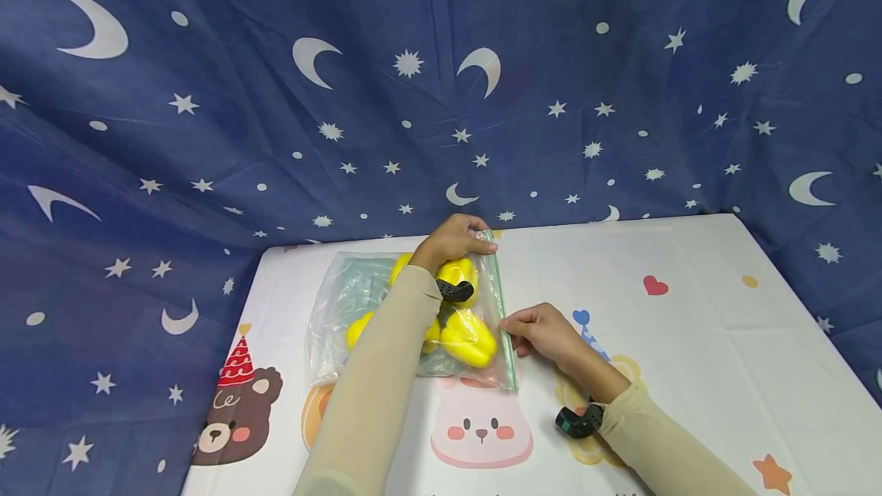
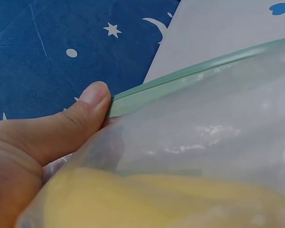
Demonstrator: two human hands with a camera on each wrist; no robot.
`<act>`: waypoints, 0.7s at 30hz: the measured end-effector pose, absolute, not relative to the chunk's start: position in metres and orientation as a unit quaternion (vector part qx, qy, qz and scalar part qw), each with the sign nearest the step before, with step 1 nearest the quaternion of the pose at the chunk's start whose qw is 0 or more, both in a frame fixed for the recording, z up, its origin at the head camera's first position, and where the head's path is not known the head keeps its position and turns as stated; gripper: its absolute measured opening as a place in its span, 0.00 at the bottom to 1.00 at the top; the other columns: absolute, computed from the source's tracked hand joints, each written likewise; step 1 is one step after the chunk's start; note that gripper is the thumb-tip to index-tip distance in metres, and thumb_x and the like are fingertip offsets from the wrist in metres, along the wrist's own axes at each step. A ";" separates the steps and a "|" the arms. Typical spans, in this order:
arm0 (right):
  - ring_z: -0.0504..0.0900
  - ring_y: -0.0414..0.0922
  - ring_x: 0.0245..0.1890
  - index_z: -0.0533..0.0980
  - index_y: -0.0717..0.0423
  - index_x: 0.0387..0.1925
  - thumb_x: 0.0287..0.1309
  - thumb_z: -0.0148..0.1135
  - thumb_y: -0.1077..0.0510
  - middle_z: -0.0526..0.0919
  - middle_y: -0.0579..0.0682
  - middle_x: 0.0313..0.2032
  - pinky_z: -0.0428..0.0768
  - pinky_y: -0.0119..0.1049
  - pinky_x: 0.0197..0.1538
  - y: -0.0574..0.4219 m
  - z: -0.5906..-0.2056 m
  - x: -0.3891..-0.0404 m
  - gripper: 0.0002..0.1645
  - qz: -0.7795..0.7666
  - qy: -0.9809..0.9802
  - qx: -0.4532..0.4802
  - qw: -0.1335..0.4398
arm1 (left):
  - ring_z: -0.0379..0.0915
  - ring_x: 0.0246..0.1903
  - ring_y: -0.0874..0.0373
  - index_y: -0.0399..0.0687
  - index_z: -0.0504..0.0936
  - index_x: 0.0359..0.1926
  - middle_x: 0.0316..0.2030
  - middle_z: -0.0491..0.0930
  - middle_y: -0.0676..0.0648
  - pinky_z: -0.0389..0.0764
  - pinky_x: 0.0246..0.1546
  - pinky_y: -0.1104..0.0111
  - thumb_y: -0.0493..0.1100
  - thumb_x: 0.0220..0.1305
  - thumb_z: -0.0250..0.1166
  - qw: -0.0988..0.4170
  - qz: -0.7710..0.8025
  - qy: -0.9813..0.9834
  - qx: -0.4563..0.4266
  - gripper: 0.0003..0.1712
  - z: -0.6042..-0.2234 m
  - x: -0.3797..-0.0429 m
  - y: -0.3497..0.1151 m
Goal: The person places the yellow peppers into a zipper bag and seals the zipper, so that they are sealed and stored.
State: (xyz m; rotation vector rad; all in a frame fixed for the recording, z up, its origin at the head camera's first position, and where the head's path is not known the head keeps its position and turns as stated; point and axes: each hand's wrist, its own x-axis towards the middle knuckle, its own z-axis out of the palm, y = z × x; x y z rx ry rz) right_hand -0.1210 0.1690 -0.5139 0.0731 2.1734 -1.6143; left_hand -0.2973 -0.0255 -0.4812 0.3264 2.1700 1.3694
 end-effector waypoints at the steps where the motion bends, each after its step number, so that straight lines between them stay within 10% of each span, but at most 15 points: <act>1: 0.76 0.40 0.19 0.88 0.64 0.40 0.64 0.67 0.55 0.79 0.49 0.18 0.82 0.29 0.27 0.169 -0.513 -0.120 0.15 -0.579 0.786 0.026 0.217 | 0.79 0.32 0.56 0.46 0.83 0.50 0.37 0.82 0.47 0.83 0.33 0.71 0.43 0.58 0.78 0.275 0.510 0.806 0.120 0.21 -0.481 -0.297 -0.026; 21: 0.79 0.42 0.19 0.88 0.57 0.29 0.64 0.68 0.52 0.85 0.55 0.21 0.79 0.32 0.26 0.178 -0.509 -0.095 0.14 -0.534 0.798 -0.047 0.275 | 0.78 0.34 0.56 0.46 0.83 0.50 0.38 0.82 0.47 0.82 0.36 0.71 0.45 0.58 0.78 0.256 0.505 0.816 0.114 0.21 -0.483 -0.301 -0.028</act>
